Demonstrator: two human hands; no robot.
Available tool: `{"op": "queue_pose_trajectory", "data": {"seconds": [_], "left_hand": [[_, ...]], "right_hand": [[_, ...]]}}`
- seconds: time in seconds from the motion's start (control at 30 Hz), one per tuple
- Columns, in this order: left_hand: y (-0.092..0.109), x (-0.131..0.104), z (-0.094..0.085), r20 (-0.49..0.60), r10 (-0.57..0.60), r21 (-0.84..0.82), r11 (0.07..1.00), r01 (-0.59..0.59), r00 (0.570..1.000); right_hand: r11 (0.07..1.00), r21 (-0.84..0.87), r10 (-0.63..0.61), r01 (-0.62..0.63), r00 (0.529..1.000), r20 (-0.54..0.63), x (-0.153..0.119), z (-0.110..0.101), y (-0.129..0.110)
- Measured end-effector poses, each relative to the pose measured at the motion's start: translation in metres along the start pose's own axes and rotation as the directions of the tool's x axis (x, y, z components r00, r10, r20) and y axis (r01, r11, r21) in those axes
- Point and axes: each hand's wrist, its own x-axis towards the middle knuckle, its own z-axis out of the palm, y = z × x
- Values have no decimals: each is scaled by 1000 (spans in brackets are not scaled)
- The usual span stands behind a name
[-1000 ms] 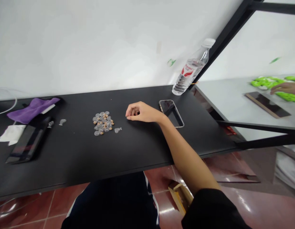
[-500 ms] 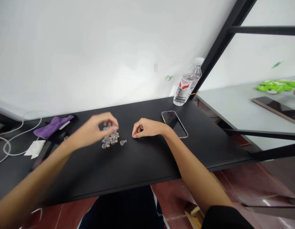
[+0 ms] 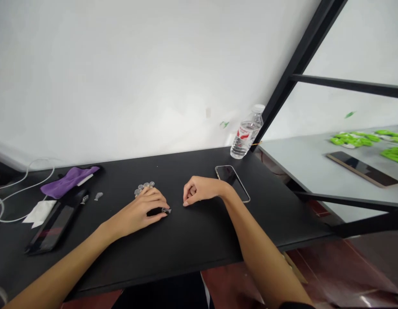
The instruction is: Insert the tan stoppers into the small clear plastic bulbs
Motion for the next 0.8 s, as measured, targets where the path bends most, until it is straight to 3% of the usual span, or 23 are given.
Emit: {"op": "queue_pose_trajectory", "data": {"seconds": [0.13, 0.33, 0.8], "left_hand": [[-3, -6, -3, -39, -56, -25, 998, 55, 998], [-23, -13, -9, -245, -123, 8, 992, 129, 962], [-37, -14, 0, -377, -53, -96, 995, 18, 925]], "right_hand": [[999, 35, 3, -4, 1000, 17, -1, 1, -2], [999, 39, 12, -13, 1000, 21, -2, 0, -2], [996, 86, 19, -20, 1000, 20, -1, 0, 0]]}}
